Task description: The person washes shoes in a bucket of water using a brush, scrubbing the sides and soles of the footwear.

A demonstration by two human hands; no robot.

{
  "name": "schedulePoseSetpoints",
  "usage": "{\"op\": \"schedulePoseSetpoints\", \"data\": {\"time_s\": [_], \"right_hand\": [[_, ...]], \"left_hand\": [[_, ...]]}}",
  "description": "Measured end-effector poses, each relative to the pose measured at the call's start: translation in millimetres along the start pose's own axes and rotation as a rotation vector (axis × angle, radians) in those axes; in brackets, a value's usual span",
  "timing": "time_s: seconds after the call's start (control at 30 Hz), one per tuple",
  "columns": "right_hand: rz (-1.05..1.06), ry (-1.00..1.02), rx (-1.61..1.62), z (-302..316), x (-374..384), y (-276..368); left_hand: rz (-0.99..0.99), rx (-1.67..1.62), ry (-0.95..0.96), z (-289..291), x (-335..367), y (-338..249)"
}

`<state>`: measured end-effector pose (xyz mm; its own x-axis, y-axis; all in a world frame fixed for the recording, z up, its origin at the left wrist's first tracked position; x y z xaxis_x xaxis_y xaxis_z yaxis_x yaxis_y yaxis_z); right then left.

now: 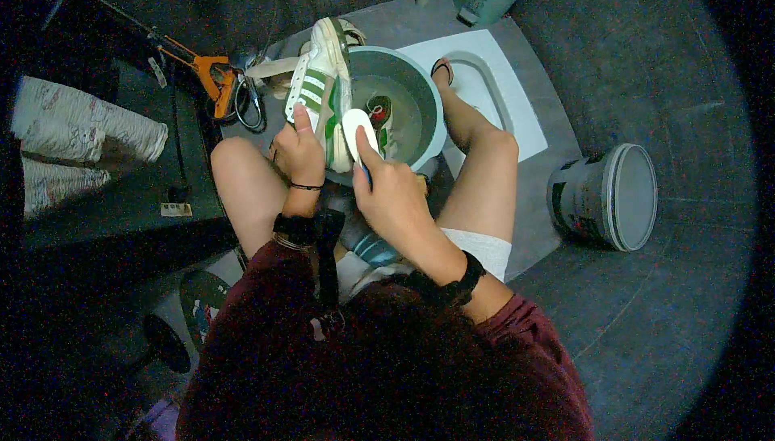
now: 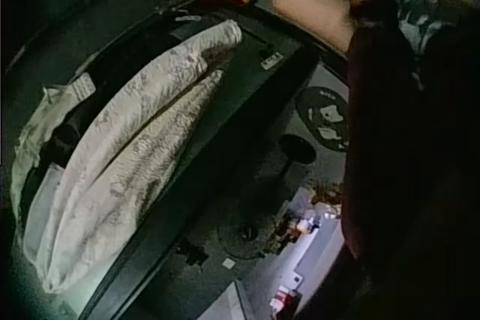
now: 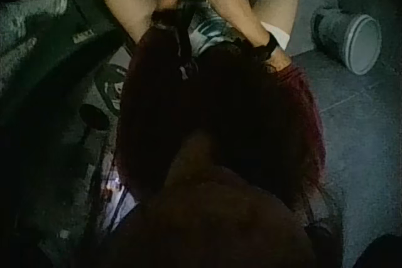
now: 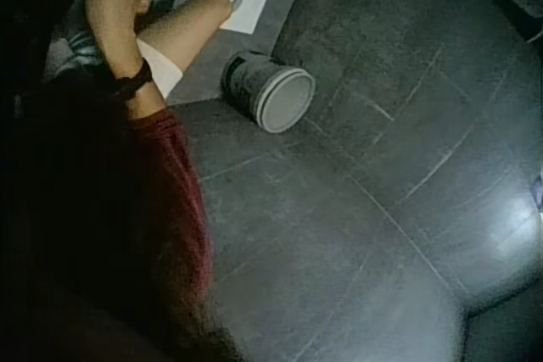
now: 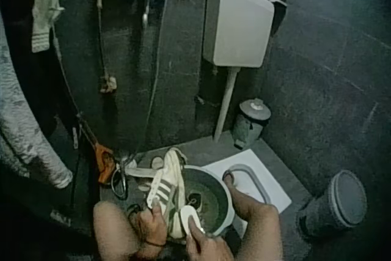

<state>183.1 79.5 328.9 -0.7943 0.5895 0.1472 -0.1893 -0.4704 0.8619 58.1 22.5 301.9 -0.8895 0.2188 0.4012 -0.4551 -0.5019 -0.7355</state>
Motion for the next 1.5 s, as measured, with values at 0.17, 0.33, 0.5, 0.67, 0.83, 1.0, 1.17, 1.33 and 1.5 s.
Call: {"op": "schedulePoseSetpoints", "data": {"time_s": [0.17, 0.33, 0.5, 0.67, 0.83, 1.0, 1.17, 1.33, 1.5], "right_hand": [[0.116, -0.245, -0.047, 2, 66, -13], [0.019, -0.040, 0.111, 6, 49, -2], [-0.061, 0.077, 0.035, -13, -10, 20], [-0.027, 0.023, -0.006, -22, -2, 12], [0.036, 0.013, -0.042, -23, -12, 16], [0.020, -0.027, 0.150, -28, -22, 10], [-0.053, -0.192, 0.420, -26, -19, -6], [-0.029, -0.282, 0.437, -8, -12, -12], [0.302, -0.218, 0.147, -4, -19, -7]], "left_hand": [[-0.052, -0.012, 0.122, -4, -2, -2], [0.141, -0.069, 0.131, -2, 1, -10], [0.165, -0.133, 0.204, -17, -1, 19], [0.007, -0.107, 0.180, -21, 10, 41], [0.477, -0.899, 0.313, -15, 3, 33], [0.693, -1.430, 0.458, -20, 3, 49], [0.667, -1.570, 0.590, -16, 13, 36], [0.568, -1.675, 0.622, -10, 14, 22], [0.518, -1.667, 0.565, -7, 14, 23]]}}
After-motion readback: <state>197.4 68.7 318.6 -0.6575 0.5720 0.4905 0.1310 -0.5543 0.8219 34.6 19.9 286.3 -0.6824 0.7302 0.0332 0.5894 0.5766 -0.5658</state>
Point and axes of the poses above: each hand's wrist, its own x-axis towards the middle knuckle, its own z-axis out of the back of the hand, y = z × x, the point moved 1 cm from there along x, towards the middle knuckle, and after that the axes turned 12 degrees about x, right-handed, at the moved point
